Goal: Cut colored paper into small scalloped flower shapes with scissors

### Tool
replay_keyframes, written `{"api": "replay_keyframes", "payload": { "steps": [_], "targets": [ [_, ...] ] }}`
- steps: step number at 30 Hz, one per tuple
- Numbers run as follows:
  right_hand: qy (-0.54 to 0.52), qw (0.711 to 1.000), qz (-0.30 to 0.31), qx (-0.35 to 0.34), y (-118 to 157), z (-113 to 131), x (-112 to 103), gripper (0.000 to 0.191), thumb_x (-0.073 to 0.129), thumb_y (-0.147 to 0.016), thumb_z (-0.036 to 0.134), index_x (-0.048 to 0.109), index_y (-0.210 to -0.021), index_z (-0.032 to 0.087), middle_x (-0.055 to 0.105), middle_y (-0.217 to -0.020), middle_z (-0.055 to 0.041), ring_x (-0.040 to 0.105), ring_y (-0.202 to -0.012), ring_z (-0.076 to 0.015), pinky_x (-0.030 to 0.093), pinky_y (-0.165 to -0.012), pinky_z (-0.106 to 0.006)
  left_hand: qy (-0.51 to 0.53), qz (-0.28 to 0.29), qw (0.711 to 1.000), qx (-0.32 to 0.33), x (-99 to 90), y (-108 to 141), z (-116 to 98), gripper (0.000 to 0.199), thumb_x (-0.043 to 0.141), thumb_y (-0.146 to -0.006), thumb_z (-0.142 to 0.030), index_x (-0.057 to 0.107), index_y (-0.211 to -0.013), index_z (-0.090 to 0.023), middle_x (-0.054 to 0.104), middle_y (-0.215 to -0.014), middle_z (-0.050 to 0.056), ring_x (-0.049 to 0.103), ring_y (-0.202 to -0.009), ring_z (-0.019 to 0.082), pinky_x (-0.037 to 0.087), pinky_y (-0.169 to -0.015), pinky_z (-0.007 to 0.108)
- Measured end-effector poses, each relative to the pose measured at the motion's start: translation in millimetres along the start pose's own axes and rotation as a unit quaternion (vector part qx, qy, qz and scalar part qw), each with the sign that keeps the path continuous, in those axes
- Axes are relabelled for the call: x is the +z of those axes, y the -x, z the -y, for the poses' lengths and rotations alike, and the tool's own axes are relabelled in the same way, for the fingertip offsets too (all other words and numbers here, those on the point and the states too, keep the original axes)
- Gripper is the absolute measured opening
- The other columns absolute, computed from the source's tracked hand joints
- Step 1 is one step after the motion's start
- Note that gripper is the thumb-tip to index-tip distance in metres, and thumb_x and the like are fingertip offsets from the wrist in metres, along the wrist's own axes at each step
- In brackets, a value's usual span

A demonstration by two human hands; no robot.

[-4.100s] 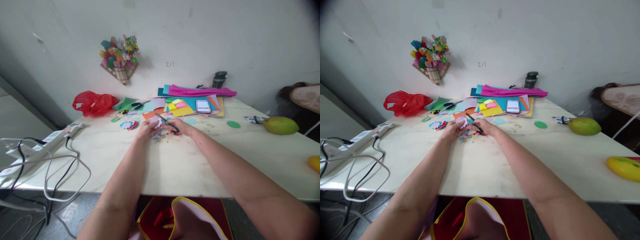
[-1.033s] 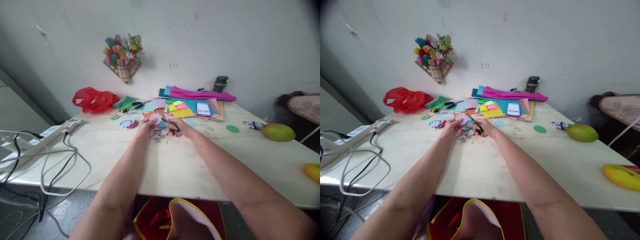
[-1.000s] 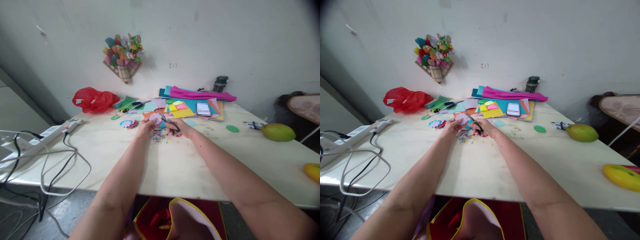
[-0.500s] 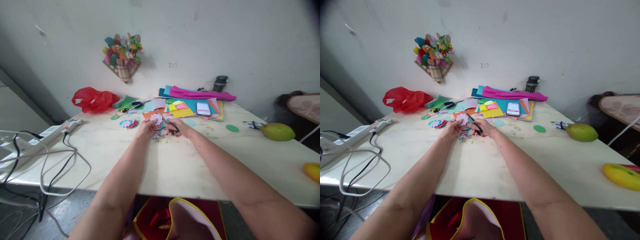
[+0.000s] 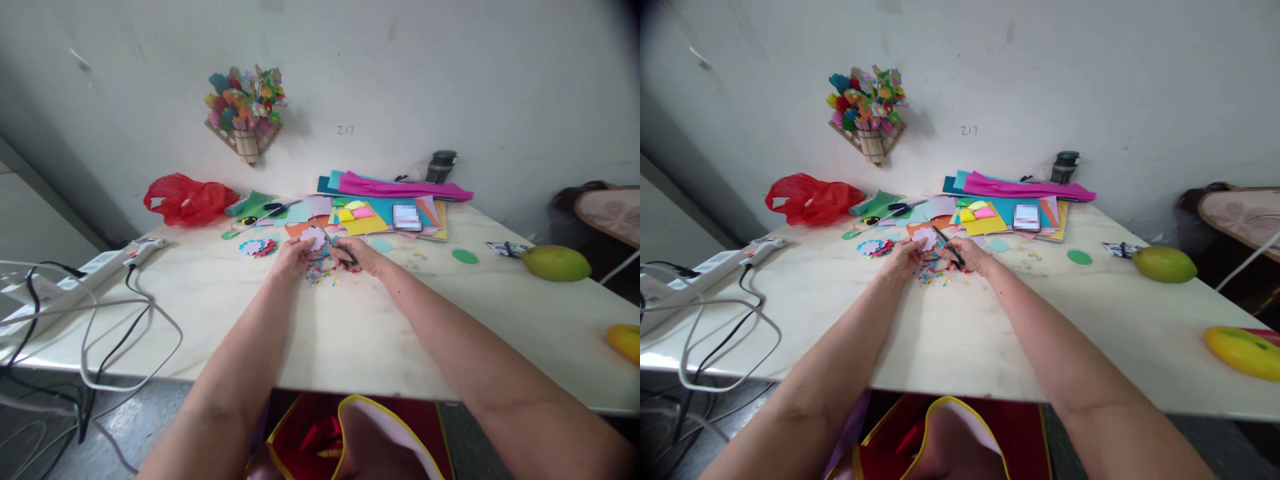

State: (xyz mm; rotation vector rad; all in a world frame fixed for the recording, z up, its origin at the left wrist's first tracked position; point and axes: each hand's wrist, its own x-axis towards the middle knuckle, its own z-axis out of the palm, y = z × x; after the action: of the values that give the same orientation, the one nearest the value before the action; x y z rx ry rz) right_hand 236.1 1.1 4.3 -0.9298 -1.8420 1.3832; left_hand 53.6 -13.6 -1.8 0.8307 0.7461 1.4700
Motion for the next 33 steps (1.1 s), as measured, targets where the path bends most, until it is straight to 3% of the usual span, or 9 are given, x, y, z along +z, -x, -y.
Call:
{"api": "replay_keyframes", "payload": {
  "steps": [22, 33],
  "targets": [
    [0.010, 1.000, -0.022, 0.020, 1.2, 3.9, 4.4, 0.027, 0.072, -0.070, 0.035, 0.057, -0.081, 0.016, 0.052, -0.050, 0.0056, 0.042, -0.036, -0.0056, 0.029, -0.031, -0.016, 0.017, -0.003, 1.000, 0.007, -0.6, -1.8, 0.2, 0.012, 0.070, -0.064, -0.008, 0.064, -0.074, -0.010, 0.070, -0.068, 0.004, 0.068, -0.063, 0.015, 0.058, -0.062, 0.025],
    [-0.019, 0.999, 0.023, 0.036, 5.8, 8.7, 4.1, 0.028, 0.076, -0.067, 0.034, 0.056, -0.075, 0.015, 0.057, -0.053, 0.0043, 0.047, -0.040, -0.0051, 0.035, -0.037, -0.015, -0.002, -0.024, 0.999, 0.031, -3.8, -3.0, 1.0, 0.018, 0.075, -0.063, -0.015, 0.064, -0.077, -0.011, 0.068, -0.068, 0.003, 0.066, -0.060, 0.014, 0.057, -0.060, 0.025]
  ]
}}
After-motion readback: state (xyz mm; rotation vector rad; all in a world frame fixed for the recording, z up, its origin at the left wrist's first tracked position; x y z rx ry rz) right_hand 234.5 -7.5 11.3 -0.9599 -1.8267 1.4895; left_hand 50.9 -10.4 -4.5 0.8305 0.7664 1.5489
